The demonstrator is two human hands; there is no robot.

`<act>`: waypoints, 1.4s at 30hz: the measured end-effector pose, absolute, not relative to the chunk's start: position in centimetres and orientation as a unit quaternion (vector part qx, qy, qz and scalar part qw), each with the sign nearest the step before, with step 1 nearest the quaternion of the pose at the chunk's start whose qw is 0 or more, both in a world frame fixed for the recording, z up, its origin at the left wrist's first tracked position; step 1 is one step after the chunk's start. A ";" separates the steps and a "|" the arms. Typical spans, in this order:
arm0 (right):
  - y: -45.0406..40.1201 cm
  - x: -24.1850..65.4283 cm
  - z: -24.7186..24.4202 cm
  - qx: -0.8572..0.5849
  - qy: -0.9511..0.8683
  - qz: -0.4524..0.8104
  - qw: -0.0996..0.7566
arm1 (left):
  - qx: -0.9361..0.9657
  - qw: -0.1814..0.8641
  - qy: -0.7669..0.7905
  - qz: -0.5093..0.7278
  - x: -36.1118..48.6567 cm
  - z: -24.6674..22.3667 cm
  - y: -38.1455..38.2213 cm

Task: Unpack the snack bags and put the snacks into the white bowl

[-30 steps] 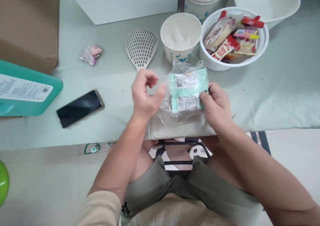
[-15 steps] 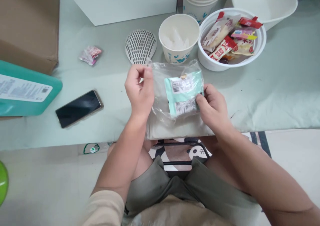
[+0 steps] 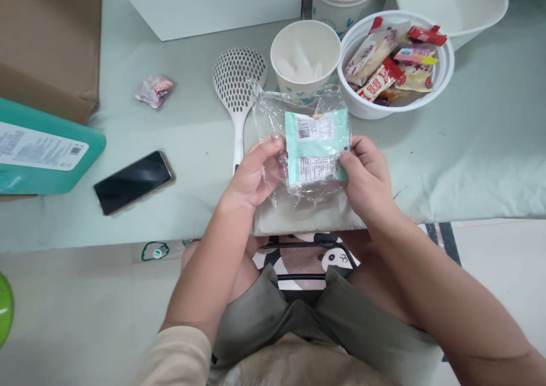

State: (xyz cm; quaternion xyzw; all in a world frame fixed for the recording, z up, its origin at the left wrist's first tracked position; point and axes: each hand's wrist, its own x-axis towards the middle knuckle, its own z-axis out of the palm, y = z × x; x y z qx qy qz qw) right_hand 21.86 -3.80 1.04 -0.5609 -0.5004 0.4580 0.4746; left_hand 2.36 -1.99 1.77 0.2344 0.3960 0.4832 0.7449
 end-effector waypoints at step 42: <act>-1.5 24.0 -2.1 -0.522 -0.489 0.462 0.524 | 0.140 0.762 0.354 0.523 0.3 2.6 -2.9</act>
